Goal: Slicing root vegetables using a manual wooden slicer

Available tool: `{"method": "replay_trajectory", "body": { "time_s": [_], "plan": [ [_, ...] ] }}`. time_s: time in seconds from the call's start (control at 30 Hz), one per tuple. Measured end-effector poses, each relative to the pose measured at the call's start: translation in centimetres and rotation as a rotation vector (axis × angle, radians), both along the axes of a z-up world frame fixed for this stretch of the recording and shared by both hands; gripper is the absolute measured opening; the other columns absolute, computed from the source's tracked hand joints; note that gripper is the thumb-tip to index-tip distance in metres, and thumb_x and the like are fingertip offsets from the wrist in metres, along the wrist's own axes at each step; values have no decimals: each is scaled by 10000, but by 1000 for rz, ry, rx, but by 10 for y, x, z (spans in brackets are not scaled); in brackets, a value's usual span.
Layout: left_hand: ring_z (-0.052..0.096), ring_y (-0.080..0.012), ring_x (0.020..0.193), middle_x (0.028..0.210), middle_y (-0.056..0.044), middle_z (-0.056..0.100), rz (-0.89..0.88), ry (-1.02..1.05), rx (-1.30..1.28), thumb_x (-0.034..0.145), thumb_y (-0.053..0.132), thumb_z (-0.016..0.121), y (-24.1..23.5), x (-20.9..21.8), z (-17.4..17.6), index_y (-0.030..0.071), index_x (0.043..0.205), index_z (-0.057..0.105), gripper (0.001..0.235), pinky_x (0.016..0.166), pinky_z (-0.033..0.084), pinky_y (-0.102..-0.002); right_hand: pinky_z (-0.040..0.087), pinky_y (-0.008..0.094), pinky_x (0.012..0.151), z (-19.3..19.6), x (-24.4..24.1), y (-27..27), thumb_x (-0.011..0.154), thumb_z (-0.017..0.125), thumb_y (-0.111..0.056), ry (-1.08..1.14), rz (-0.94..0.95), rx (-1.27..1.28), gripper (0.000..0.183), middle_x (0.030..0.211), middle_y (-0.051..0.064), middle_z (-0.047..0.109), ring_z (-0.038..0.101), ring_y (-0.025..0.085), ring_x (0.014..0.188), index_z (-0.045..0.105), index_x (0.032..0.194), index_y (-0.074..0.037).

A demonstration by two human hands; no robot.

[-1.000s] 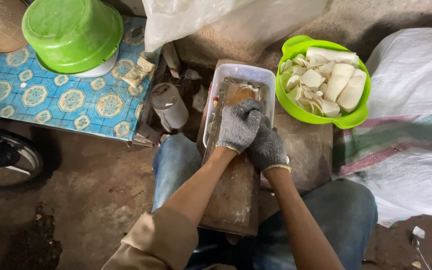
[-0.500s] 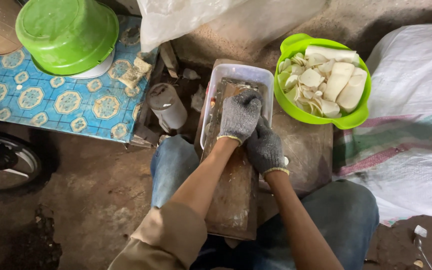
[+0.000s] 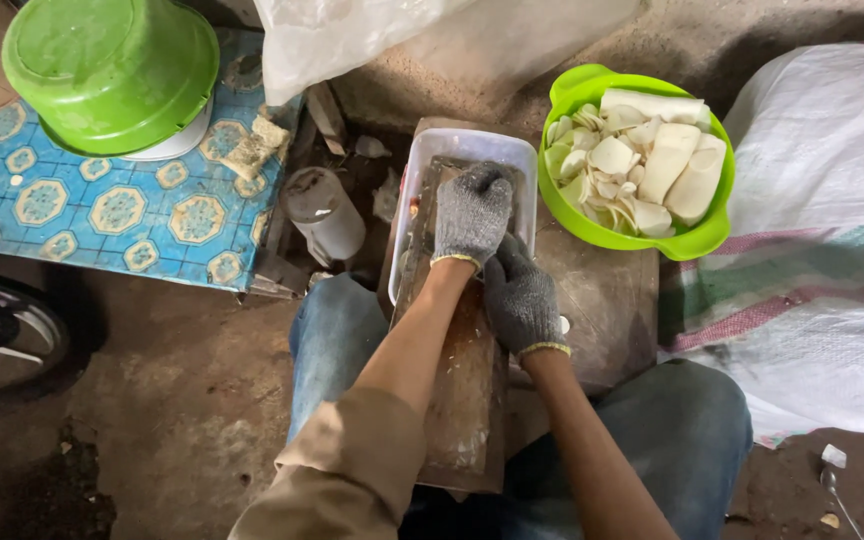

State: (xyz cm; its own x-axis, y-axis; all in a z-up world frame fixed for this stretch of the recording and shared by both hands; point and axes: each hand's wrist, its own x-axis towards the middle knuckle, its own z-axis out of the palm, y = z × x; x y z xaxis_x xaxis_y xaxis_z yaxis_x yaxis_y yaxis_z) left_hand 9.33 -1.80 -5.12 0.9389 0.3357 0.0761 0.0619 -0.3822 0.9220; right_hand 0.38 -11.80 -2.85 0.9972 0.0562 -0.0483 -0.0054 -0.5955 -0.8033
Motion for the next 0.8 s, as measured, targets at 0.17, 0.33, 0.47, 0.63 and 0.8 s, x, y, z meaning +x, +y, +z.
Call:
{"method": "replay_trajectory", "body": {
  "time_s": [0.17, 0.33, 0.47, 0.63, 0.8],
  "plan": [
    [708, -381, 993, 887, -114, 752, -2, -84, 34, 850, 240, 600, 1, 3, 2, 172, 855, 763, 176, 848, 564, -524, 437, 590, 1121, -3, 2, -3, 978, 561, -378, 38, 16, -28, 430, 1439, 109, 611, 532, 420, 1313, 630, 1380, -240],
    [717, -376, 962, 855, -107, 752, -3, -125, 36, 850, 229, 600, 1, 16, -11, 184, 821, 757, 167, 824, 574, -506, 452, 582, 1108, -11, 2, -4, 973, 586, -335, -14, 18, -49, 394, 1444, 181, 597, 530, 442, 1311, 668, 1315, -159],
    [718, -382, 952, 844, -109, 751, 3, -119, 39, 842, 247, 592, 1, 27, -15, 189, 829, 756, 175, 821, 576, -510, 440, 586, 1116, -16, 3, -2, 975, 584, -341, -7, 21, -50, 409, 1452, 187, 590, 522, 449, 1318, 650, 1326, -142],
    [717, -399, 937, 826, -125, 748, -2, -100, 84, 848, 254, 582, 1, 36, -20, 183, 812, 747, 183, 826, 570, -528, 448, 571, 1113, -12, 2, -2, 970, 577, -376, 18, 21, -83, 463, 1469, 180, 577, 530, 438, 1317, 629, 1370, -150],
    [717, -383, 959, 844, -99, 755, 6, -93, 78, 842, 282, 580, 0, 43, -18, 217, 832, 754, 186, 832, 575, -525, 455, 549, 1122, -7, 2, 1, 974, 578, -409, 22, 21, -140, 485, 1481, 173, 569, 549, 417, 1307, 604, 1402, -183]
  ]
}}
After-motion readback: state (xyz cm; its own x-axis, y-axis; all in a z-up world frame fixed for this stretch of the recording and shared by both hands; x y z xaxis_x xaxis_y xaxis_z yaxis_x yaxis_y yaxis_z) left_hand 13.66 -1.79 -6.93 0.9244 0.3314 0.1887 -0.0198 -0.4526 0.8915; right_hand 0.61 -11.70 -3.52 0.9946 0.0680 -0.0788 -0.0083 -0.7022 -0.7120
